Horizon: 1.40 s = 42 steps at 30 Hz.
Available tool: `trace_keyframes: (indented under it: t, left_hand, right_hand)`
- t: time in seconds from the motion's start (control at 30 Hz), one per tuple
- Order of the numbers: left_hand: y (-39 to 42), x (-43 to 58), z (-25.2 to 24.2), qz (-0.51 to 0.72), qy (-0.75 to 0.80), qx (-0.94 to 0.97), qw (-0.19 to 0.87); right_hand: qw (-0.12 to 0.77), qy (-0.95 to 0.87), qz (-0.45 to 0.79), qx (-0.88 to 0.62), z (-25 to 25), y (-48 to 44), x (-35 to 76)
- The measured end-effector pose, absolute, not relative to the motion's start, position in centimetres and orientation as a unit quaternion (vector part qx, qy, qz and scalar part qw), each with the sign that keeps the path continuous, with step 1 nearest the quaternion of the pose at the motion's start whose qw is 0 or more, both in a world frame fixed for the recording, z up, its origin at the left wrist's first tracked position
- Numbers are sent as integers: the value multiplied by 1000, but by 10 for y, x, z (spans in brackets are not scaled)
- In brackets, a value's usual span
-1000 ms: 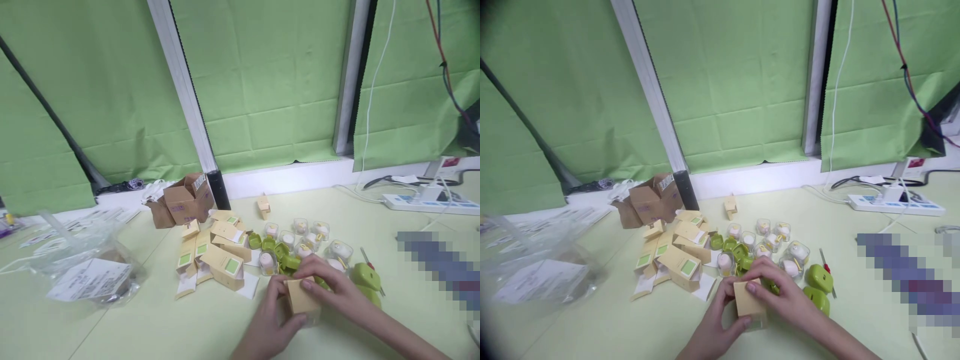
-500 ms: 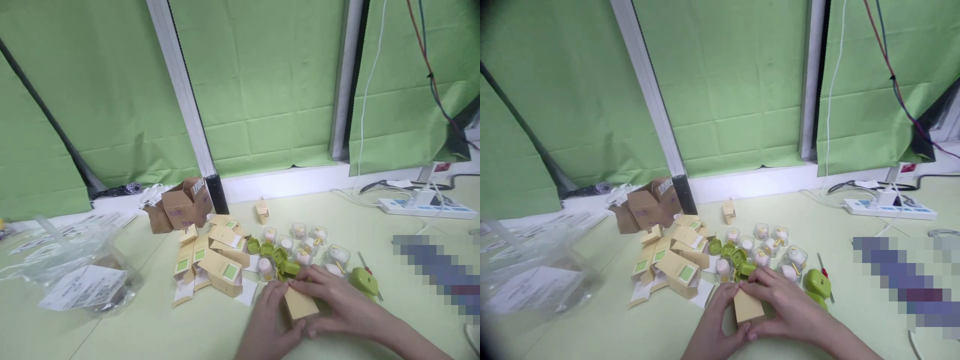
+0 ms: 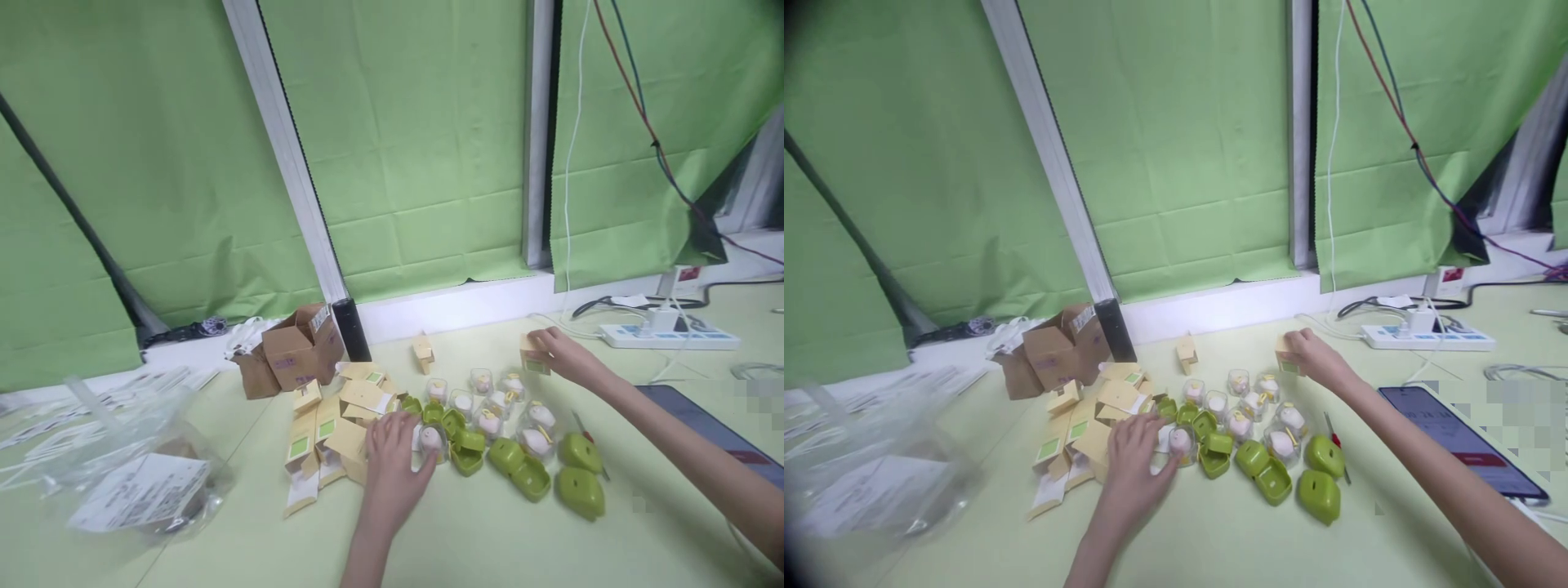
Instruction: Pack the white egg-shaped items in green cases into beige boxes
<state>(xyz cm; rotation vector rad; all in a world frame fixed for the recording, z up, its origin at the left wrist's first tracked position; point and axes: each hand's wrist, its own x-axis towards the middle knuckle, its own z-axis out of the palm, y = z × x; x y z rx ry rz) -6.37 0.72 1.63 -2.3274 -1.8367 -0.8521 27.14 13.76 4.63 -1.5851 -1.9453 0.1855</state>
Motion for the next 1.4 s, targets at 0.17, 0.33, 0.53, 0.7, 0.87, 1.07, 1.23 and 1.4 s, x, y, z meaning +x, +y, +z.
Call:
trace_keyframes:
  t: [0.17,0.33,0.53,0.7,0.87,1.07,1.23,1.4]
  left_hand:
    - [18,-49,23,-181,-614,-768,-13]
    - [12,-48,29,-232,-605,-758,-66]
    - [-5,-26,59,-295,-505,-788,-189]
    - [-10,-6,81,-257,-426,-837,-227]
    - [-6,-11,84,-255,-430,-829,-251]
    - [-10,-41,50,-341,-529,-747,-214]
    - [-17,-51,26,-222,-621,-739,-140]
    - [-5,-33,29,-187,-613,-765,-60]
  right_hand:
    - [323,-747,77,-575,34,135,263]
    - [365,-776,144,-493,36,73,216]
    - [451,-578,563,-383,38,10,159]
    - [453,-384,764,-251,29,-2,148]
    - [399,-236,864,-194,21,-5,147]
    - [451,-287,794,-289,23,0,158]
    - [463,-404,734,-290,32,-1,166]
    - [453,-422,729,-293,34,-4,164]
